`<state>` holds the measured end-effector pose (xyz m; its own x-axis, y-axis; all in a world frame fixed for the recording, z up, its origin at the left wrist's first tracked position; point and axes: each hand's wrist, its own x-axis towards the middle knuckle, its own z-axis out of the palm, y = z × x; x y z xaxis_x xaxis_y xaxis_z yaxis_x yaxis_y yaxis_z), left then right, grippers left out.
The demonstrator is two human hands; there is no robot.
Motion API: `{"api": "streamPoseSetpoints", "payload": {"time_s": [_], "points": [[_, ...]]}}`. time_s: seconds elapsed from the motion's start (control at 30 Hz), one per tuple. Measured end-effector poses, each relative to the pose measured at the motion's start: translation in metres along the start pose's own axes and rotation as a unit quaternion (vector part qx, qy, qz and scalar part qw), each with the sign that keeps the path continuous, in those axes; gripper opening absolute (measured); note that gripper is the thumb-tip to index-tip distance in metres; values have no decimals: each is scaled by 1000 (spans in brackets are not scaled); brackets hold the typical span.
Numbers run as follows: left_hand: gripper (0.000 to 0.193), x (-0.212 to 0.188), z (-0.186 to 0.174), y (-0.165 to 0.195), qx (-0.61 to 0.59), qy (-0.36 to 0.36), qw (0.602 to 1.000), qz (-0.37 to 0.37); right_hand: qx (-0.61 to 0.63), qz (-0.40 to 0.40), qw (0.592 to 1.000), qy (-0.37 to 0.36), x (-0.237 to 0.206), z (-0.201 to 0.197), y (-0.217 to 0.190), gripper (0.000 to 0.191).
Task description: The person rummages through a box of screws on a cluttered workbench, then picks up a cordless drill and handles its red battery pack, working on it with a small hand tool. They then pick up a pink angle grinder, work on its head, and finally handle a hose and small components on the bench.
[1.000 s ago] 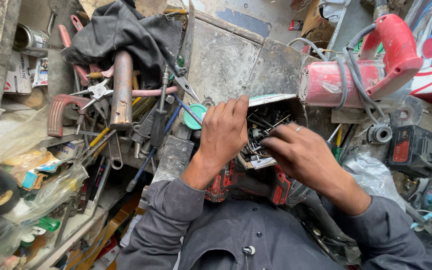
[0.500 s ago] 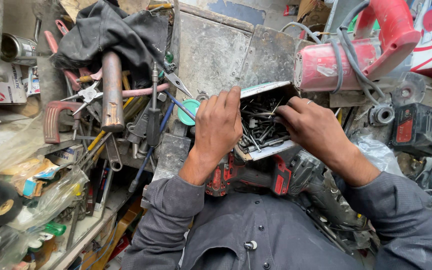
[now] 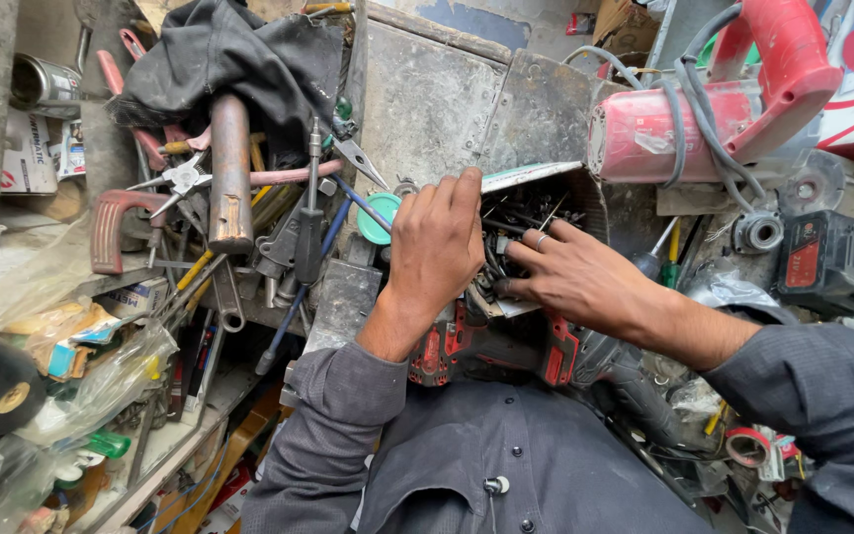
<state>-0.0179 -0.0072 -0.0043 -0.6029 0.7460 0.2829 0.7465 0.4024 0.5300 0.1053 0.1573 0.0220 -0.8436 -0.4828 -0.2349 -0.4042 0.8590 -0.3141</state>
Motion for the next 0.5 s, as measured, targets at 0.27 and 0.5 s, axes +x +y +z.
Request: {"api": "streamPoseSetpoints", "payload": {"time_s": [0.27, 0.5], "points": [[37, -1, 0, -1, 0, 6, 1000, 7, -63, 12, 997, 39, -14, -2, 32, 46], [36, 0, 0, -1, 7, -6, 1000, 3, -44, 133, 975, 173, -34, -11, 52, 44]]}}
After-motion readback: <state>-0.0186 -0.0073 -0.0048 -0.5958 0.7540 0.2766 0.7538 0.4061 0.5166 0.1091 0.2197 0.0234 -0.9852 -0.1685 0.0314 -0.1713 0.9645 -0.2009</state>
